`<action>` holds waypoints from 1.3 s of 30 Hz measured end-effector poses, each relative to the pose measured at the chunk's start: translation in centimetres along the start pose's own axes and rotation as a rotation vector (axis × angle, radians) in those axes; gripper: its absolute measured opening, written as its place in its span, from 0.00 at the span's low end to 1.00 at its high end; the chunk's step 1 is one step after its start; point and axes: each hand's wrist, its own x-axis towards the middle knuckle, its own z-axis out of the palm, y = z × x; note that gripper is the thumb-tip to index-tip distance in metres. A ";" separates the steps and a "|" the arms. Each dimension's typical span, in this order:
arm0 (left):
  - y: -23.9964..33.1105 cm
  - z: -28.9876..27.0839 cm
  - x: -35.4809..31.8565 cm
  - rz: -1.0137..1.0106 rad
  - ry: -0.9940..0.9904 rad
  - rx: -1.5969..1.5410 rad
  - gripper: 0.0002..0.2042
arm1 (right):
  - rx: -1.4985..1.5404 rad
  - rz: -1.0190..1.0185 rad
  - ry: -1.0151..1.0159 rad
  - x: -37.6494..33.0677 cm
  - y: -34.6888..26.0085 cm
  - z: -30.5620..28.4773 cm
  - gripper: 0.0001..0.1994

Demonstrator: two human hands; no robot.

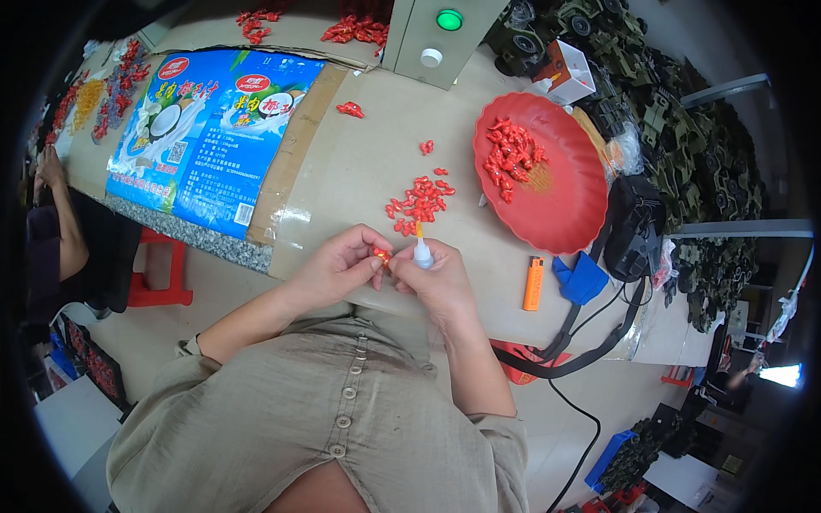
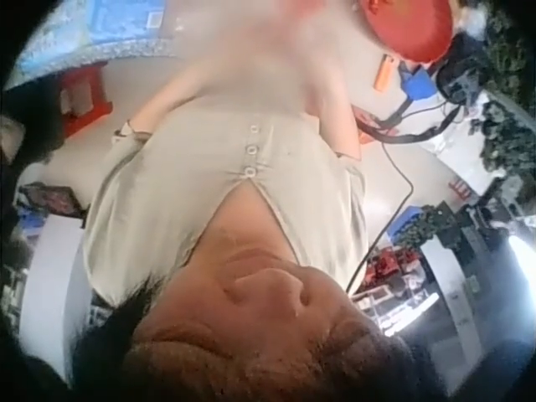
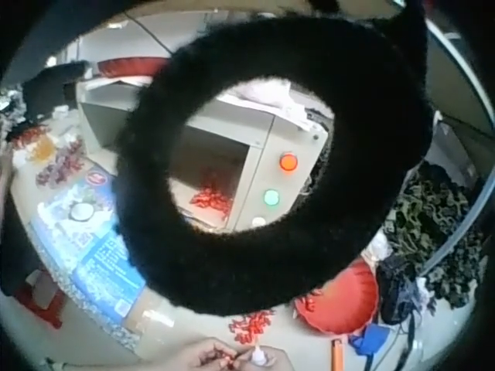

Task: Applying glue to small red plastic components and sticking them together to form a larger piece.

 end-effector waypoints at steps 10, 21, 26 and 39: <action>-0.2 0.0 0.0 0.016 -0.022 0.005 0.07 | 0.002 0.008 -0.008 0.1 0.0 -0.1 0.04; -0.4 0.0 0.1 0.031 -0.001 -0.006 0.07 | 0.014 -0.018 -0.019 0.1 0.2 -0.1 0.04; 0.2 0.2 0.5 -0.036 0.042 -0.039 0.08 | 0.023 -0.019 0.089 0.2 0.5 0.3 0.03; 0.2 0.3 0.6 -0.071 0.064 -0.043 0.10 | 0.036 -0.021 0.065 0.3 0.5 0.2 0.03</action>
